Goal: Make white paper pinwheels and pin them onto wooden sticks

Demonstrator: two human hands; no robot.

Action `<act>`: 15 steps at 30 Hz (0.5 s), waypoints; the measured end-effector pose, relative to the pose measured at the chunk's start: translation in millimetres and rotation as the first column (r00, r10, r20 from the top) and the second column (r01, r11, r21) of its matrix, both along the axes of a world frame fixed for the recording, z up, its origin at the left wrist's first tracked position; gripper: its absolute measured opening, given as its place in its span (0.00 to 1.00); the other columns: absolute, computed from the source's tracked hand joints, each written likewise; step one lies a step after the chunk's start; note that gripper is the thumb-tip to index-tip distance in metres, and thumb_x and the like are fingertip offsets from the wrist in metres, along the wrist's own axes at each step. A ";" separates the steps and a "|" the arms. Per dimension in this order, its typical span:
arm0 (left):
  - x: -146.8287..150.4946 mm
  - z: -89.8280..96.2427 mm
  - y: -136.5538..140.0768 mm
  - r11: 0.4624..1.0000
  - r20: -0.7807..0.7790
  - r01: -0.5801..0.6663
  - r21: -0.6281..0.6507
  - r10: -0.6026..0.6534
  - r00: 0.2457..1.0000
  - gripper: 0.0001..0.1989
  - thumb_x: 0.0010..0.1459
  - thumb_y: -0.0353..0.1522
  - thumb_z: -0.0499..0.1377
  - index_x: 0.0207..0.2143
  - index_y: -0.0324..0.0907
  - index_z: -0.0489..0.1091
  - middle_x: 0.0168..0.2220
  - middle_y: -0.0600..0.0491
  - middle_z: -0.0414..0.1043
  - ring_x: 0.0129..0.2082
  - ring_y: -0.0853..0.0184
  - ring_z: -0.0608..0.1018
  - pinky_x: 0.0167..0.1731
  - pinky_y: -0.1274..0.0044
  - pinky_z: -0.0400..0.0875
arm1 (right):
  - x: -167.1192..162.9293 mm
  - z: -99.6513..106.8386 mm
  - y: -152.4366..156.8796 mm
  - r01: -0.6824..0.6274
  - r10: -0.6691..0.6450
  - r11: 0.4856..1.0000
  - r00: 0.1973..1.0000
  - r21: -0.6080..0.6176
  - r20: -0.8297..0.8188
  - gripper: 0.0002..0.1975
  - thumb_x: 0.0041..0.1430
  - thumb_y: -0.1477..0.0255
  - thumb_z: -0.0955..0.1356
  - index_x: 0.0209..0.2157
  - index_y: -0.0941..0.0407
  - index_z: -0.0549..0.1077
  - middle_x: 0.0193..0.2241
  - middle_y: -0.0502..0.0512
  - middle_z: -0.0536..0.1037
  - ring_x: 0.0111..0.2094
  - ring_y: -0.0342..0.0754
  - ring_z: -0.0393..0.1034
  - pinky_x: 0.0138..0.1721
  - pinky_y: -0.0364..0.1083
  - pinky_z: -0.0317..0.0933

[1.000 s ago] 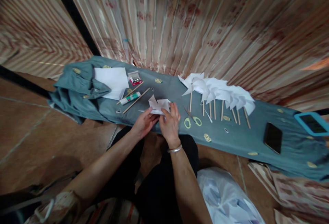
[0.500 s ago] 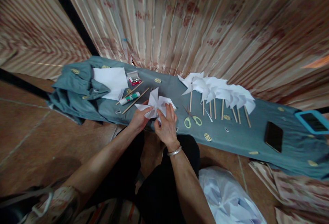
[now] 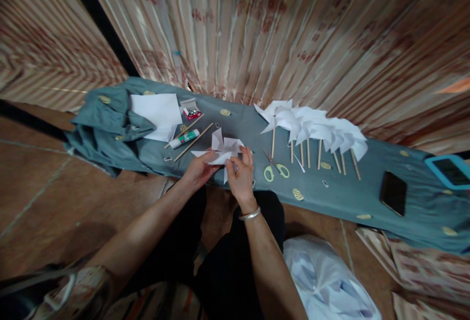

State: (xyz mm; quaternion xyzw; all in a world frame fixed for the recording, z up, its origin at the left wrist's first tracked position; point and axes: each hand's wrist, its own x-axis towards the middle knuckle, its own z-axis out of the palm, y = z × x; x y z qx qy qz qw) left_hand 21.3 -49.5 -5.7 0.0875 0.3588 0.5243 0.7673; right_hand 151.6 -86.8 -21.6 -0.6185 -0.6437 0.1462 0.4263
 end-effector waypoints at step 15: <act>-47.1 -2.3 42.2 0.784 -0.278 0.617 0.070 -0.579 0.766 0.17 0.43 0.40 0.70 0.32 0.37 0.78 0.33 0.41 0.81 0.30 0.59 0.82 0.33 0.73 0.74 | 20.2 4.6 -9.5 -0.141 0.151 0.976 0.987 -0.163 0.046 0.13 0.63 0.63 0.63 0.31 0.53 0.75 0.61 0.59 0.67 0.68 0.58 0.48 0.63 0.65 0.48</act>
